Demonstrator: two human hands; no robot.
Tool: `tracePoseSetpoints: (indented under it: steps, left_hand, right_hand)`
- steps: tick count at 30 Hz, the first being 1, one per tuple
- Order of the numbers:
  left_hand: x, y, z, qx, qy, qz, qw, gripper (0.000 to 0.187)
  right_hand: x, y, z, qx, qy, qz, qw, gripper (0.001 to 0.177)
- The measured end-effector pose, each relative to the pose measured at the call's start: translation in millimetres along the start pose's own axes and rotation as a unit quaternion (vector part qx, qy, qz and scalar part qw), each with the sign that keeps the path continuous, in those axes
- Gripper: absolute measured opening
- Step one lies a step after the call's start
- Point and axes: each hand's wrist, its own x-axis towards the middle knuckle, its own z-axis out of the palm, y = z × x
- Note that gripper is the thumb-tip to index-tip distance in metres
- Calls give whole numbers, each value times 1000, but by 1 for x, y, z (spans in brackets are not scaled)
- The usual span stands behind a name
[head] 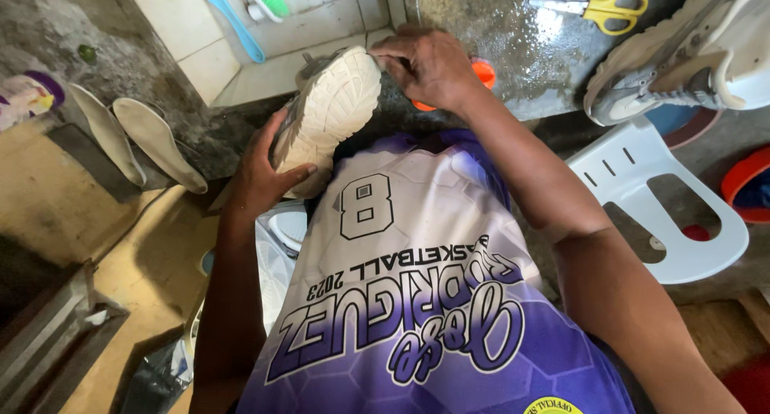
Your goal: The person cleans a white sneaker by hand using a small orange brush and a red cloth. They scrub the sole and upper parts of the shoe, then wipe the surface with the cloth.
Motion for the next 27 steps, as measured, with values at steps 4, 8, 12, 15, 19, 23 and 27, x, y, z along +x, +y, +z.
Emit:
tracePoseSetpoints:
  steps: [4, 8, 12, 15, 19, 23, 27]
  left_hand:
    - [-2, 2, -1, 6, 4, -21, 1000, 99]
    - [-4, 4, -2, -42, 14, -9, 999, 99]
    - [-12, 0, -8, -82, 9, -24, 996, 96]
    - [-13, -5, -12, -113, -2, -32, 993, 95]
    - [-16, -17, -7, -117, 5, -32, 993, 95]
    - [-16, -30, 7, -159, 19, -41, 986, 95]
    - [-18, -45, 15, -201, 41, -58, 977, 90]
  right_hand:
    - [-8, -8, -11, -136, -101, 74, 983, 17]
    - [-34, 3, -34, -129, 24, 56, 990, 17]
    - [-57, 3, -58, -244, 75, 86, 963, 22]
    - [-73, -12, -71, -339, 158, 32, 927, 35]
    - [-87, -18, -60, -259, 35, 52, 964, 51]
    - [-104, 1, -32, -288, -23, 22, 957, 38]
    - [-45, -11, -46, -184, -45, 60, 980, 41]
